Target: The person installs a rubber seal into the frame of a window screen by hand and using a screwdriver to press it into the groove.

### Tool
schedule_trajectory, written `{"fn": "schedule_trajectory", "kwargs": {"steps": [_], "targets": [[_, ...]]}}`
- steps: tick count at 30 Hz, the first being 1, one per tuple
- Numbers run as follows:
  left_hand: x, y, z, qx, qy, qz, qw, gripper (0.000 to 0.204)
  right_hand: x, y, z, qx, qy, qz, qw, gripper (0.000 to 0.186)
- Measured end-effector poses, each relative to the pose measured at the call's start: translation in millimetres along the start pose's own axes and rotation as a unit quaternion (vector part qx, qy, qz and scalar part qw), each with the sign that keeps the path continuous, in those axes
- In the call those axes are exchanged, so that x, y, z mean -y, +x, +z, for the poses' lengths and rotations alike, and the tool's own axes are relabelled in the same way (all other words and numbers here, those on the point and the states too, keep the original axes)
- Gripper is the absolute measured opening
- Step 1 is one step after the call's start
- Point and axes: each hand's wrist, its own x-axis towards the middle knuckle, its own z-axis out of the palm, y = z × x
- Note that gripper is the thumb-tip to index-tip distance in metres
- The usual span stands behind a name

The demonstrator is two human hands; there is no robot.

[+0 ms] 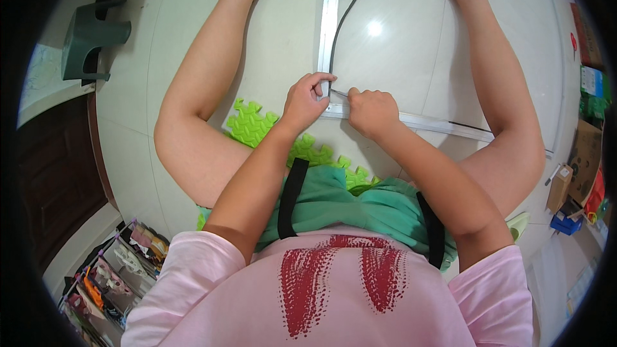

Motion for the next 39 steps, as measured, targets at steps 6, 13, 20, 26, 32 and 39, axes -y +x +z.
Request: {"fn": "schedule_trajectory", "kwargs": {"steps": [6,13,20,26,32,39], "targets": [[0,1,-5,0.022,-0.001,-0.002,1.000,0.048,-4,0,3,0.012,0.033,0.005,0.999,0.019],[-4,0,-5,0.030,0.003,-0.030,0.999,0.047,-10,-4,1,0.005,0.047,0.000,0.999,0.019],[-6,3,-4,0.026,0.016,-0.025,0.999,0.047,-2,-2,1,0.028,0.021,0.001,0.999,0.020],[1,1,-3,0.029,0.006,-0.002,1.000,0.049,-8,-5,-2,0.029,0.012,-0.009,0.999,0.019],[2,4,-4,0.026,-0.011,0.000,1.000,0.049,-11,-4,5,0.000,0.017,-0.028,0.999,0.019],[-3,5,-4,0.023,0.017,-0.020,0.999,0.047,-18,-1,19,-0.044,0.010,-0.052,0.998,0.019]]}}
